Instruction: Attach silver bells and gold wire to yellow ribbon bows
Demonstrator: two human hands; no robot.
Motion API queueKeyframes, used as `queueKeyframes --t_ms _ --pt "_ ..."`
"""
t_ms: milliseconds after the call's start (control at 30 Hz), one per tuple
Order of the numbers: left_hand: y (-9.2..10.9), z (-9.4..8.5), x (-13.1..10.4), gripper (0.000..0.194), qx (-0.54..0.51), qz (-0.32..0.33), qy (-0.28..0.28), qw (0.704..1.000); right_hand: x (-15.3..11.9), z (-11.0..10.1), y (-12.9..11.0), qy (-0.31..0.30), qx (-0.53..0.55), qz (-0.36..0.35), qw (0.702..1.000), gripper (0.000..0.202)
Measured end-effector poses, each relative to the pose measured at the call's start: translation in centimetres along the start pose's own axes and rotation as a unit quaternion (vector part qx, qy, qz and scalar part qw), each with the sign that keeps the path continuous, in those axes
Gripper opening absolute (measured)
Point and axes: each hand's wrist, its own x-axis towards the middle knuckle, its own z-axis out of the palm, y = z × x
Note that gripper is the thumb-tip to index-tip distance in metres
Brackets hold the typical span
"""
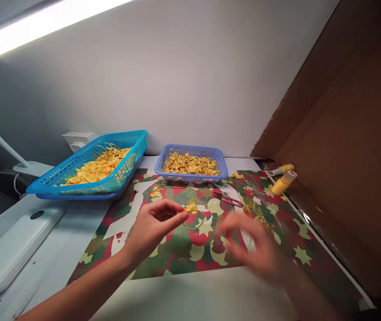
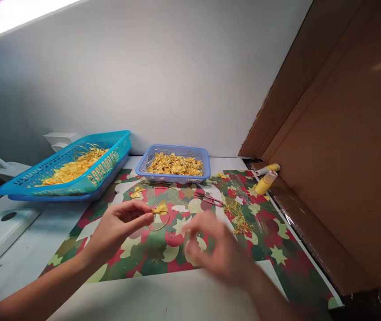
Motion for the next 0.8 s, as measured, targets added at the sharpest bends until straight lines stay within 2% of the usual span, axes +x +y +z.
queueKeyframes --t_ms 67,133,200,367,467,567,667,733,800 --pt "-0.6 0.1 -0.1 0.023 -0.008 -0.024 0.000 1.000 1.3 0.2 2.3 -0.005 -0.086 0.060 0.995 0.026" --pt "-1.2 0.3 -0.2 0.021 -0.015 -0.028 0.006 0.999 2.6 0.7 4.5 -0.034 -0.228 0.130 0.964 0.034" --pt "-1.6 0.5 -0.3 0.020 -0.009 -0.016 0.015 1.000 3.6 1.3 6.0 -0.075 -0.311 0.154 0.935 0.033" --pt "-2.0 0.7 -0.9 0.017 0.030 0.025 0.031 0.999 4.5 2.6 7.0 -0.089 -0.360 0.179 0.911 0.015" --pt "-2.2 0.6 -1.1 0.015 0.054 0.049 0.040 0.997 4.5 2.5 7.0 -0.079 -0.325 0.207 0.919 0.011" --pt "-2.4 0.7 -1.2 0.012 0.081 0.076 0.050 0.993 4.3 1.9 5.8 -0.045 -0.219 0.232 0.947 0.007" --pt "-2.6 0.8 -1.2 0.011 0.113 0.105 0.058 0.986 3.2 1.7 2.2 -0.043 -0.032 0.221 0.974 0.013" --pt "-2.8 0.8 -1.2 0.012 0.132 0.127 0.061 0.981 2.1 2.2 -0.7 -0.091 0.049 0.186 0.977 0.018" --pt "-2.9 0.9 -1.4 0.012 0.147 0.146 0.065 0.976 0.9 3.1 -3.0 -0.139 0.081 0.154 0.975 0.018"
